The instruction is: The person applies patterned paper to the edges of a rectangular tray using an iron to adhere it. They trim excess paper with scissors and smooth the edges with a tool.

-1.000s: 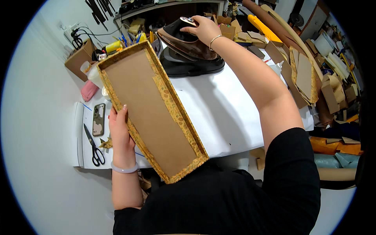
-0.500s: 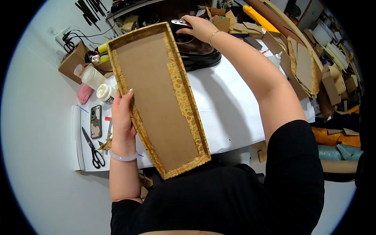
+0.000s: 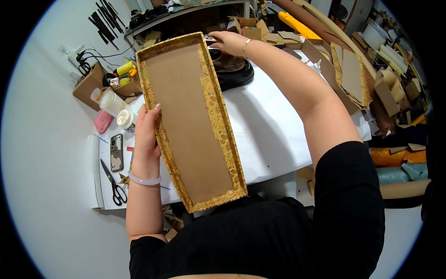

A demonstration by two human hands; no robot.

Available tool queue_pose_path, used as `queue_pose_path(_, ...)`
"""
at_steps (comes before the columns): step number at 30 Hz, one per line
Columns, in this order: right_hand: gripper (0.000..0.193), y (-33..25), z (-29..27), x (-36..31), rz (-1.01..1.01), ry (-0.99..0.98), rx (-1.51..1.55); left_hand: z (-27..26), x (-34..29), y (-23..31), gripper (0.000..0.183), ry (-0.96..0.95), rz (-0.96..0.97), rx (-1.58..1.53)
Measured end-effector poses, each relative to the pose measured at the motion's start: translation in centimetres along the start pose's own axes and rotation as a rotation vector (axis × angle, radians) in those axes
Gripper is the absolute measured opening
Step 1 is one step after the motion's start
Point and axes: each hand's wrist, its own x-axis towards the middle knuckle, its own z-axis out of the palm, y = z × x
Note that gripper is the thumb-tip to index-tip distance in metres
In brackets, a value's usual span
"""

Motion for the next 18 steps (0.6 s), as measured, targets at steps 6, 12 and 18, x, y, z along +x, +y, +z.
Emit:
queue_pose_path(6, 0.060, 3.4, -1.3, -2.6, -0.036, 0.254, 0.056, 1.1, 1.4, 0.2, 0.040, -0.049, -0.050, 0.064)
queue_pose_path(12, 0.035, -12.7, -5.8, -17.9, 0.820, 0.281, 1.401, 1.2, 3.0, -1.3, 0.046, -0.210, -0.215, 0.388)
queue_pose_path(18, 0.041, -4.2, -1.1, -33.6, 0.820, 0.411, 1.117, 7.7, 7.0, -6.5, 0.053, -0.578, -0.146, 0.878)
